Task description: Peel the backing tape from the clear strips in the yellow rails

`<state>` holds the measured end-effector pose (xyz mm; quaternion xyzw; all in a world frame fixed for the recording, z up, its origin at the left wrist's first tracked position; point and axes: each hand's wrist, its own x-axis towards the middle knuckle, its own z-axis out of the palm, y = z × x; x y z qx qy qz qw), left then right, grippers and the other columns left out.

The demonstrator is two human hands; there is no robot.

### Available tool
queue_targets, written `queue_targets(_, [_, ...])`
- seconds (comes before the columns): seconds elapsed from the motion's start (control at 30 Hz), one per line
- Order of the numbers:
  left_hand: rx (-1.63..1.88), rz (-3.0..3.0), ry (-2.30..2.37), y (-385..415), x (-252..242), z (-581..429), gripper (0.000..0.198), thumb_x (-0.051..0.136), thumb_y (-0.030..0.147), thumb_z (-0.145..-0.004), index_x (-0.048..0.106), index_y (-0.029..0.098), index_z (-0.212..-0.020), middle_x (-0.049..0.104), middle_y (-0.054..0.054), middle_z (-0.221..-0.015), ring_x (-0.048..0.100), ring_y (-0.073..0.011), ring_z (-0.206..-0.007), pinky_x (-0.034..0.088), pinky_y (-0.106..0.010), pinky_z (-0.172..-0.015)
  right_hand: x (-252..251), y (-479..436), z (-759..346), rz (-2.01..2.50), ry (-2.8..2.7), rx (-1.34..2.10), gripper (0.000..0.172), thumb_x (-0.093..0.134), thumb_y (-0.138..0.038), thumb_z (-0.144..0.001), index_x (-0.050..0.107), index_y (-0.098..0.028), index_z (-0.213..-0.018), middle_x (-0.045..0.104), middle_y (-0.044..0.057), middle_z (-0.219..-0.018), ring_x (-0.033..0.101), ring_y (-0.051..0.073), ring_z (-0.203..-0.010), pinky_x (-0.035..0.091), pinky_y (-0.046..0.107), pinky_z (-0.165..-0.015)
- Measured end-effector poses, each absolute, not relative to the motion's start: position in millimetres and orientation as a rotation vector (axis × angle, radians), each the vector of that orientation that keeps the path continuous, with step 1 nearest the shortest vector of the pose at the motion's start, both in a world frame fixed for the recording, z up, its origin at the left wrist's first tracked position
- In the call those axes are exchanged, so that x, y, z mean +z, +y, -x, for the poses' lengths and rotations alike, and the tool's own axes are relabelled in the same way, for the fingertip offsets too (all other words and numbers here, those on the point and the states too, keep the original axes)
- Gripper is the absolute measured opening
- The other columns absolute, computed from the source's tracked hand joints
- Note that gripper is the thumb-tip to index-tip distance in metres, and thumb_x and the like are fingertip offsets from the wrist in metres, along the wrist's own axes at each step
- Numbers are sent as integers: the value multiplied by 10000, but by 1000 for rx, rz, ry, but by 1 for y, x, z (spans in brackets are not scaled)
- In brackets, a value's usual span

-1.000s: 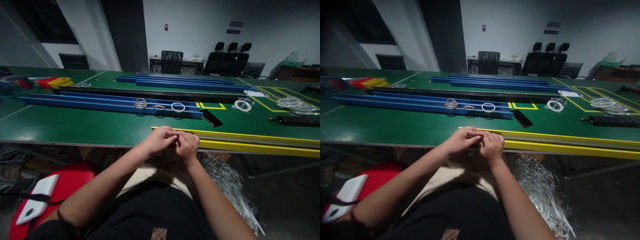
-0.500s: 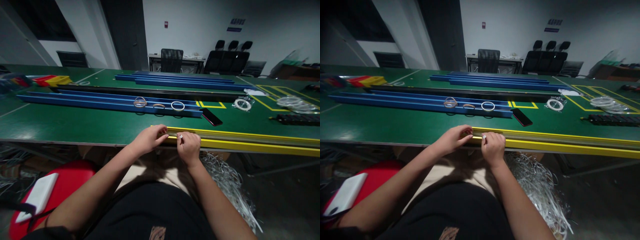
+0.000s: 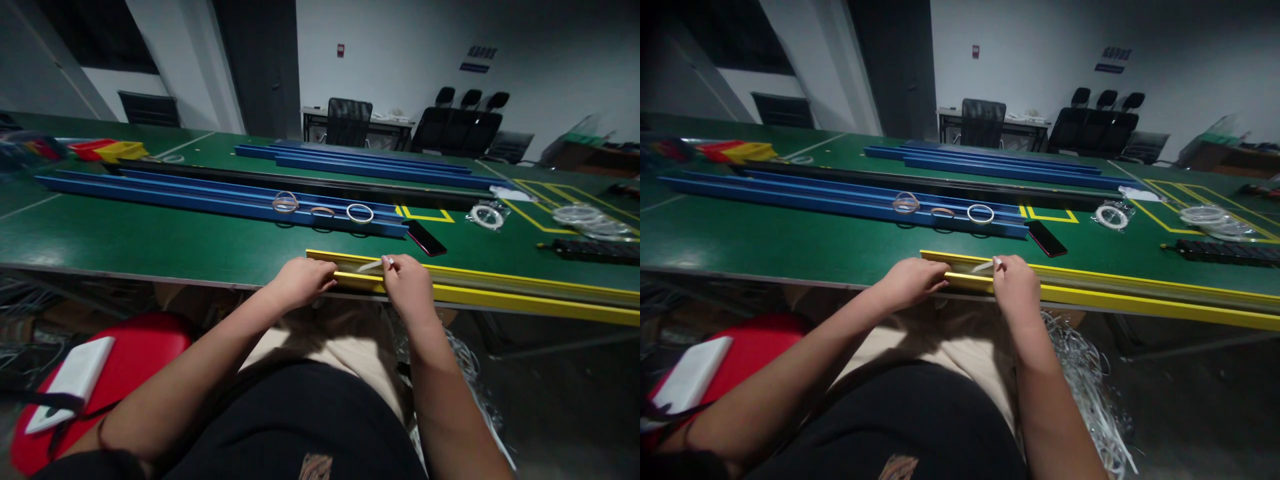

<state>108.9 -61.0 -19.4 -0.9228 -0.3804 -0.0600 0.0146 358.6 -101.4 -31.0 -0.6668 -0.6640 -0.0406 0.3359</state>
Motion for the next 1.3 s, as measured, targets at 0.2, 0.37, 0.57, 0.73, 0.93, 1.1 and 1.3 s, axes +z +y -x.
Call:
queue_targets(0.2, [-168, 2854, -1210, -61, -20, -110, 214, 503, 429, -980, 573, 227, -991, 751, -49, -1011, 709, -215, -874, 450, -295, -677, -3, -85, -386, 1723, -1575, 116, 309, 534, -414, -926, 767, -213, -955, 763, 75, -872, 690, 233, -819, 478, 340, -745])
queue_targets(0.37, [-164, 2844, -1216, -59, -23, -109, 237, 490, 449, -979, 577, 230, -999, 751, -55, -1000, 713, -225, -874, 463, -301, -680, 13, -75, -391, 1553, -1359, 610, 307, 583, -485, -877, 712, -206, -878, 765, 84, -944, 721, 229, -841, 528, 316, -674])
queue_targets(0.57, [-148, 2854, -1234, -59, -23, -108, 237, 527, 469, -957, 587, 242, -993, 753, -59, -964, 714, -242, -860, 470, -308, -669, 8, -75, -391, 1418, -1046, 696, 303, 612, -512, -855, 600, -209, -849, 728, 60, -799, 722, 204, -738, 547, 283, -595])
queue_targets(0.73, [-116, 2885, -1267, -59, -17, -108, 290, 522, 522, -948, 598, 247, -1002, 750, -63, -966, 709, -240, -852, 477, -306, -676, 6, -79, -414, 1422, -944, 459, 282, 587, -496, -885, 597, -217, -841, 652, 7, -701, 675, 165, -602, 566, 295, -571])
queue_targets(0.93, [-52, 2900, -1258, -58, -13, -109, 304, 524, 524, -944, 613, 242, -1015, 751, -65, -990, 705, -244, -841, 468, -312, -645, 10, -88, -439, 1329, -805, 163, 297, 543, -516, -916, 573, -225, -867, 585, -29, -665, 605, 132, -527, 546, 272, -519])
queue_targets(1.1, [-163, 2821, -1246, -65, -1, -134, 297, 525, 486, -950, 648, 216, -930, 734, -79, -903, 682, -249, -814, 461, -339, -665, 13, -92, -442, 1529, -997, 123, 273, 508, -466, -937, 622, -223, -888, 557, -30, -647, 530, 128, -521, 481, 272, -546])
queue_targets(1.3, [-574, 2830, -1053, -70, -4, -192, 655, 643, 598, -861, 508, 196, -1359, 641, -133, -1267, 575, -293, -1162, 437, -400, -954, 18, -99, -436, 1849, -1659, 180, 241, 524, -372, -928, 692, -215, -856, 712, 37, -839, 597, 170, -750, 372, 273, -643])
